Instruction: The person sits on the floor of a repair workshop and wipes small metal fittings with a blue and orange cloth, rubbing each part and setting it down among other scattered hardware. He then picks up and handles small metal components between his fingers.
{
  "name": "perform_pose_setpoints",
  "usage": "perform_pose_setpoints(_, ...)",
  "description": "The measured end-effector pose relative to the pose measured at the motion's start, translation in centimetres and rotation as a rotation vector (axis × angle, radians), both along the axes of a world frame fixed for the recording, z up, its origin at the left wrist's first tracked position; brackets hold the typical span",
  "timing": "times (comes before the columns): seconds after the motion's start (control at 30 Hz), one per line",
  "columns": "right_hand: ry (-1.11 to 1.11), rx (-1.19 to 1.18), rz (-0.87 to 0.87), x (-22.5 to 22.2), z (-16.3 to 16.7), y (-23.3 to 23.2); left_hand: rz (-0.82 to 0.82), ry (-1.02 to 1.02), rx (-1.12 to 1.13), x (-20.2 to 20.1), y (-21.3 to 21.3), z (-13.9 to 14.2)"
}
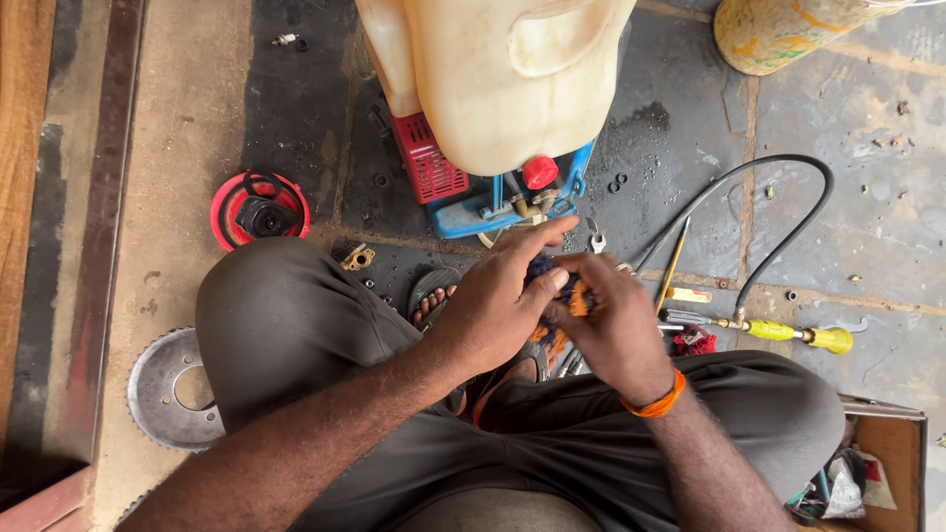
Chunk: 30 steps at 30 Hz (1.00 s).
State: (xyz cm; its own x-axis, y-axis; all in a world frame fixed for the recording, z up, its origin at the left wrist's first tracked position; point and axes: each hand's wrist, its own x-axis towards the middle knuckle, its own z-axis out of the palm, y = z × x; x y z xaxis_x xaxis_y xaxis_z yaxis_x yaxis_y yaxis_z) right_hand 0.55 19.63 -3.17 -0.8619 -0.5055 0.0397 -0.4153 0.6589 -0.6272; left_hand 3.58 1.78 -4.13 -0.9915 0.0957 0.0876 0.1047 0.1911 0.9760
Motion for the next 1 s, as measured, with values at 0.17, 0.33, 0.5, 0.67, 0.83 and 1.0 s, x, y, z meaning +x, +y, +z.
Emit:
perform_pose_setpoints(0.17,0.064,-0.022,-0.057,0.0,0.8,0.2,0.061,-0.185,-0.039,-0.4,-0.4,1.1)
perform_pose_setpoints(0.33,0.043,-0.019,-0.164,-0.2,1.2,0.4,-0.097,-0.460,0.287,-1.4,-1.2,0.0)
perform_pose_setpoints(0.5,0.114,-0.020,0.087,-0.6,1.8,1.1,-0.202,-0.513,0.238,-1.3,-1.5,-1.1)
perform_pose_setpoints(0.67,-0.083,-0.015,0.296,-1.2,2.3,2.7,-0.469,-0.727,0.333,-1.5,-2.8,-0.6)
perform_pose_setpoints(0.83,-0.532,-0.378,0.425,-1.3,1.3,5.0,-0.745,-0.918,0.585,-1.0,-3.0,0.2)
perform_pose_setpoints(1.0,-0.864,-0.769,0.084,-0.8,-1.0,5.9,-0.593,-0.977,0.793,-1.3,-2.0,0.1)
